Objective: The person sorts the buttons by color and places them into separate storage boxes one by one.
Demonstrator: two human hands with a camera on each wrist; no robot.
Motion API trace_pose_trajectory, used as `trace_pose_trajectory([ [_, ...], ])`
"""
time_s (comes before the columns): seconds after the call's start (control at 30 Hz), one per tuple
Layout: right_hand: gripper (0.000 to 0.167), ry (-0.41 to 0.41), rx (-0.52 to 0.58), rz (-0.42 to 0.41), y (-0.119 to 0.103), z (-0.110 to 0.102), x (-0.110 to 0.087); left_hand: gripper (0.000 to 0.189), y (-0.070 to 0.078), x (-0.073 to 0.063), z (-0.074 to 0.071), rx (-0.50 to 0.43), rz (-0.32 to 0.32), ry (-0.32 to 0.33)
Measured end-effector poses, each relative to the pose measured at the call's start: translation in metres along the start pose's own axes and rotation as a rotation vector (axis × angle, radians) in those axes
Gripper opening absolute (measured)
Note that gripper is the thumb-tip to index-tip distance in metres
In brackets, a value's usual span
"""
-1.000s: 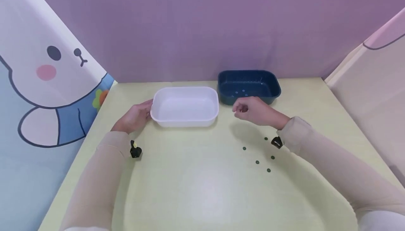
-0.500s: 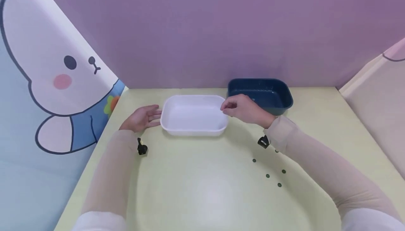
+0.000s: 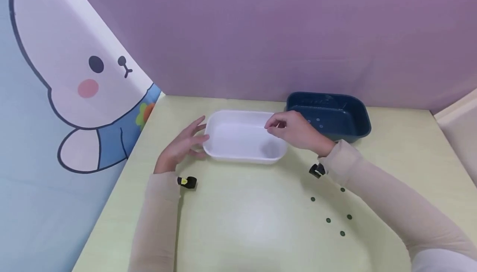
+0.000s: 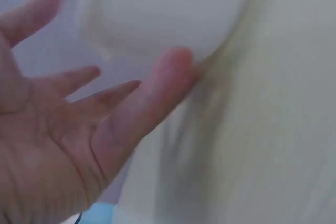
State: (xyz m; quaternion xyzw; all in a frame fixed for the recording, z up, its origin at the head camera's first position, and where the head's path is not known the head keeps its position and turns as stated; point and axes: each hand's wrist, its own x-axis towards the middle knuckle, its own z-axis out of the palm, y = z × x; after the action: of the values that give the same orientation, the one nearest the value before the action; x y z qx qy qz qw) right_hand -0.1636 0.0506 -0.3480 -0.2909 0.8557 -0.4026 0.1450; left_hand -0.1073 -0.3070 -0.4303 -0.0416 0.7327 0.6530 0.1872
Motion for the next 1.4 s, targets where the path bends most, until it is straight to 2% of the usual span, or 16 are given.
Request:
trace_pose_trajectory([
  [0.1,0.010,0.009,0.004,-0.010,-0.002,-0.001,-0.002,0.088,0.000,-0.008,0.002,0.016,-0.018,-0.031],
  [0.23,0.010,0.013,0.010,0.002,0.000,-0.002,-0.004,0.094,0.000,-0.012,0.005,0.099,-0.033,-0.077],
  [0.33,0.010,0.008,0.022,0.011,0.000,-0.003,-0.005,0.092,0.000,-0.012,0.009,0.161,-0.012,-0.086],
  [0.57,0.010,-0.013,-0.012,0.039,0.001,0.000,-0.001,0.073,0.000,-0.004,0.013,0.259,0.069,-0.046],
  [0.7,0.014,-0.019,-0.048,0.059,0.002,0.004,0.012,0.070,0.000,0.002,0.012,0.224,0.082,-0.022],
  [0.97,0.015,-0.071,-0.109,0.119,0.005,0.022,0.047,0.076,-0.004,0.005,0.014,0.093,0.068,-0.030],
  [1.4,0.012,-0.125,-0.217,0.200,0.008,0.044,0.059,0.088,-0.013,0.007,0.023,0.031,0.073,-0.033],
])
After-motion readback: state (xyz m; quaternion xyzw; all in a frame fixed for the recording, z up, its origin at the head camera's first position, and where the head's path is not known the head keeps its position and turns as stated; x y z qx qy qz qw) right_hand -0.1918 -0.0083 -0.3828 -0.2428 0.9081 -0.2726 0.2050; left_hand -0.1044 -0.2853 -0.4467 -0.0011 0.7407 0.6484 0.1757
